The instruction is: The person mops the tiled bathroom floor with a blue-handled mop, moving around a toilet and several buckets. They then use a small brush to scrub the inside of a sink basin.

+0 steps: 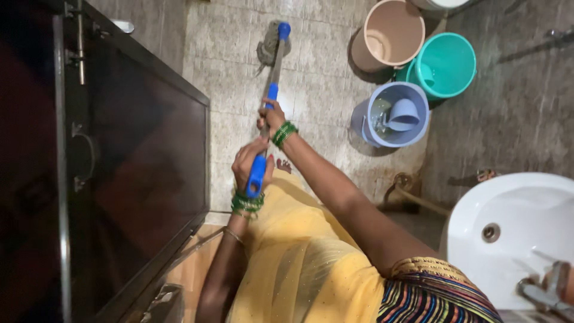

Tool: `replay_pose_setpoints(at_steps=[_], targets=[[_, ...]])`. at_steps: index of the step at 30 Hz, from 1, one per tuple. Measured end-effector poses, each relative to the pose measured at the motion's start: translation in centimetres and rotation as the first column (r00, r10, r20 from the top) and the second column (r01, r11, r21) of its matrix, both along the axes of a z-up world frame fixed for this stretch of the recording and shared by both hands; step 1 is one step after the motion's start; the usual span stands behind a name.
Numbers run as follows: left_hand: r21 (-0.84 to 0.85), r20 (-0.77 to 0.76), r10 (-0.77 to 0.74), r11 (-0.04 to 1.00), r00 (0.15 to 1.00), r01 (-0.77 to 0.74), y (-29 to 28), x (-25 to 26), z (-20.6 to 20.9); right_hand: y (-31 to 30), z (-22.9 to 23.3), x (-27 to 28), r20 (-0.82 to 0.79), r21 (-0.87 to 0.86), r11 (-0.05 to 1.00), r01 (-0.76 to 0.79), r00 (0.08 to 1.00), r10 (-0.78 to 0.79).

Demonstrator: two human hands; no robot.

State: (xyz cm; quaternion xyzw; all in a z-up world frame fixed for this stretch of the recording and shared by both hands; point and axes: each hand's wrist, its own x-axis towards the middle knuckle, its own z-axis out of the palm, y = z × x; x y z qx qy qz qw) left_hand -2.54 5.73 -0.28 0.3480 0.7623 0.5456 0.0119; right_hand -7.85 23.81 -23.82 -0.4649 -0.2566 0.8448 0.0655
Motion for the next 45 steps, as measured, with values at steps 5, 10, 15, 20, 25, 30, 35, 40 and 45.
replay_pose_setpoints(at_steps=[5, 10, 15, 20, 25, 30, 35, 40, 45], targets=[[-0.04, 0.042, -0.112, 0.993, 0.993, 0.113, 5.5, -1.6, -5.6, 8.5, -1.0, -2.5, 0.05, -0.024, 0.992, -0.124, 0.991, 0.126], [-0.082, -0.007, -0.17, 0.982, 0.985, 0.169, 7.4, 1.7, -8.4, 10.1, -1.3, 1.7, 0.159, 0.004, 0.981, -0.195, 0.969, 0.192], [-0.118, -0.009, -0.267, 0.957, 0.964, 0.264, 4.3, 2.7, -6.7, 6.5, -0.5, 4.7, 0.091, -0.092, 0.994, -0.053, 0.994, 0.061], [-0.102, 0.034, -0.286, 0.952, 0.958, 0.288, -1.3, 4.0, -3.7, 0.5, 0.4, 6.8, 0.048, -0.107, 0.993, 0.05, 0.998, -0.045], [-0.178, -0.024, -0.377, 0.913, 0.926, 0.367, -7.0, 5.7, 2.3, -5.7, 1.2, 10.3, -0.022, -0.137, 0.982, 0.131, 0.991, -0.135], [-0.248, 0.025, -0.513, 0.828, 0.858, 0.503, -11.5, 6.0, 10.2, -12.0, 2.8, 13.3, -0.127, -0.382, 0.889, 0.253, 0.938, -0.322], [-0.216, -0.057, -0.605, 0.784, 0.794, 0.582, -14.8, 6.0, 15.8, -18.3, 12.1, 16.5, -0.165, -0.447, 0.858, 0.252, 0.92, -0.356], [0.048, -0.149, -0.426, 0.899, 0.893, 0.436, -15.7, 7.6, 14.0, -22.8, 17.7, 18.3, -0.173, -0.342, 0.913, 0.223, 0.94, -0.294], [0.454, 0.092, -0.33, 0.854, 0.939, 0.256, -13.7, 9.0, 11.7, -21.7, 17.9, 17.0, -0.125, -0.479, 0.856, 0.195, 0.95, -0.287]])
